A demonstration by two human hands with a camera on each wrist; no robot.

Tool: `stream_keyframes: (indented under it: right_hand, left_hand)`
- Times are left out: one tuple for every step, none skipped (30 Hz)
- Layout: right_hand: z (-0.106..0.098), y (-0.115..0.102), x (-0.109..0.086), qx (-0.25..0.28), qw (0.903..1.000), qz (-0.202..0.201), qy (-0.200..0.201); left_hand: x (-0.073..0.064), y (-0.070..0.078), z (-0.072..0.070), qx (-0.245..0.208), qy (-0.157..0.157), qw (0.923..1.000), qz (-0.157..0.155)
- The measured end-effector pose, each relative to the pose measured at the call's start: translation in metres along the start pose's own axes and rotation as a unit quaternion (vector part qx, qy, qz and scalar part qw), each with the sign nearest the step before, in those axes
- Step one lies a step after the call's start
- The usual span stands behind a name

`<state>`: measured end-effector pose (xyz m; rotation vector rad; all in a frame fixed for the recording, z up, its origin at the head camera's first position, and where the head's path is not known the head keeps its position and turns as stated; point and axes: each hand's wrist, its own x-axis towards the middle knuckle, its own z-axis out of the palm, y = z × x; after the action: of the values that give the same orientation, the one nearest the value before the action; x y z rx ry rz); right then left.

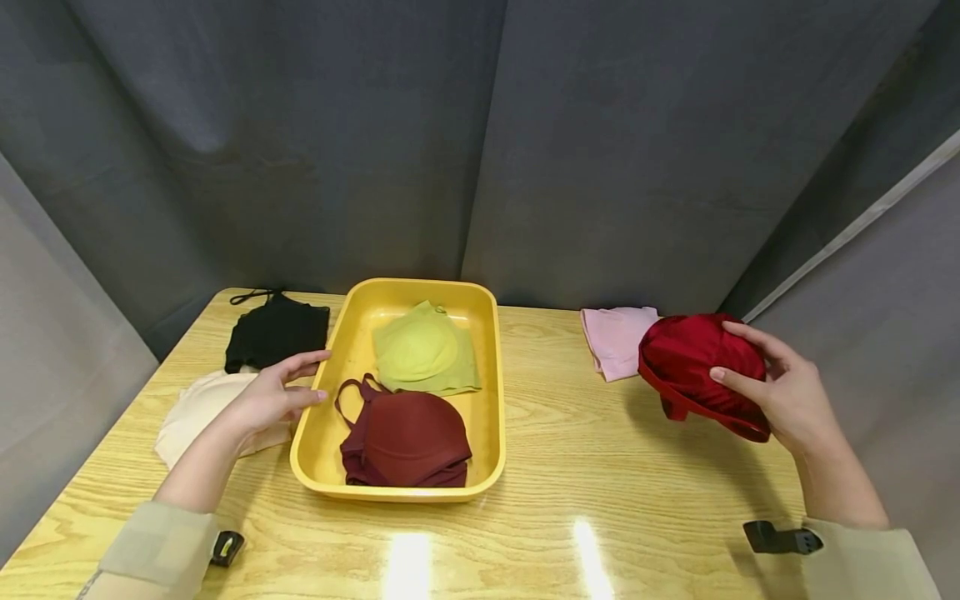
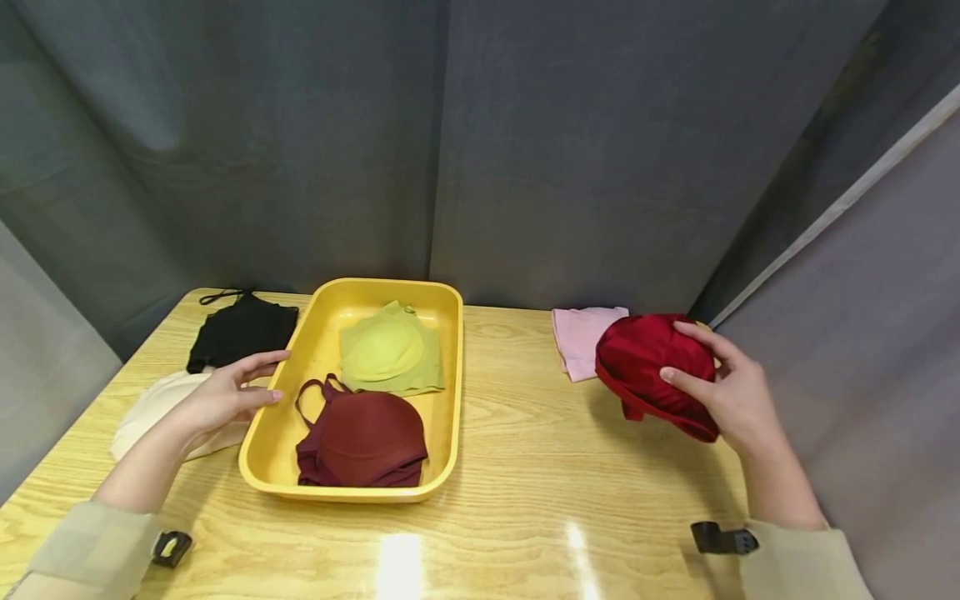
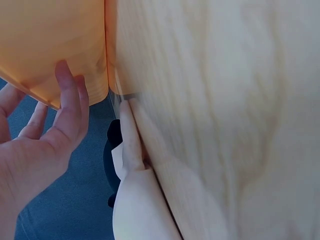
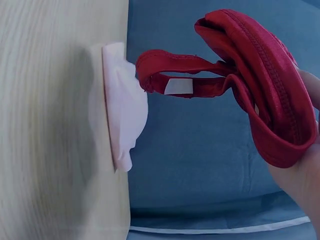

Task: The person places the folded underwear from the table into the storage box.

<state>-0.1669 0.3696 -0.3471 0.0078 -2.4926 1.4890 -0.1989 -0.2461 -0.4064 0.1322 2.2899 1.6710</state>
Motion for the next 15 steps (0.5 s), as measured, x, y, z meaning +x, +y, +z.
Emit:
stream_keyframes:
  right_hand:
    - [0.001,-0.002,0.0,0.018,0.9998,0.001,0.0]
    - [0.002,-0.004,0.0,0.037,0.9993,0.002,-0.001]
    - [0.003,-0.006,0.0,0.053,0.9986,0.003,-0.001]
    - [0.004,-0.008,0.0,0.059,0.9983,0.004,0.001]
    - [0.005,-0.01,0.0,0.067,0.9978,0.002,0.001]
    - [0.005,-0.013,0.0,0.063,0.998,0.0,0.003]
    - [0.006,-0.015,0.0,0.064,0.9979,-0.004,0.003]
    - [0.007,-0.018,0.001,0.066,0.9978,-0.006,0.003]
    - [0.008,-0.021,0.001,0.064,0.9979,-0.01,0.004]
    - [0.009,-0.023,0.001,0.073,0.9972,-0.016,0.004]
    - [0.01,-0.026,0.001,0.089,0.9958,-0.021,0.003]
    - [0.01,-0.029,0.001,0.104,0.9942,-0.026,0.002]
    - [0.011,-0.032,0.001,0.125,0.9916,-0.033,-0.001]
    - [0.012,-0.035,0.001,0.147,0.9883,-0.039,-0.003]
    - [0.013,-0.038,0.001,0.161,0.9859,-0.045,-0.005]
  left_hand:
    - [0.0,0.0,0.0,0.0,0.0,1.0,-0.001]
    - [0.0,0.0,0.0,0.0,-0.001,1.0,-0.001]
    - [0.0,0.0,0.0,0.001,-0.001,1.0,-0.001]
    - [0.0,0.0,0.0,0.001,-0.002,1.0,-0.001]
    - [0.0,-0.001,0.0,0.001,-0.002,1.0,-0.002]
    - [0.0,-0.001,0.0,0.001,-0.003,1.0,-0.002]
    - [0.0,-0.001,0.0,-0.001,-0.003,1.0,-0.002]
    - [0.0,-0.001,0.0,-0.002,-0.003,1.0,-0.002]
    - [0.0,-0.001,0.0,-0.002,-0.004,1.0,-0.002]
    - [0.0,-0.001,0.0,-0.003,-0.004,1.0,-0.003]
    - [0.001,-0.001,0.0,-0.003,-0.004,1.0,-0.003]
    - [0.001,-0.001,0.0,-0.003,-0.003,1.0,-0.003]
    - [0.001,-0.001,0.0,-0.003,-0.003,1.0,-0.003]
    - [0.001,-0.001,0.0,-0.004,-0.003,1.0,-0.003]
    - [0.001,-0.001,0.0,-0.005,-0.003,1.0,-0.003]
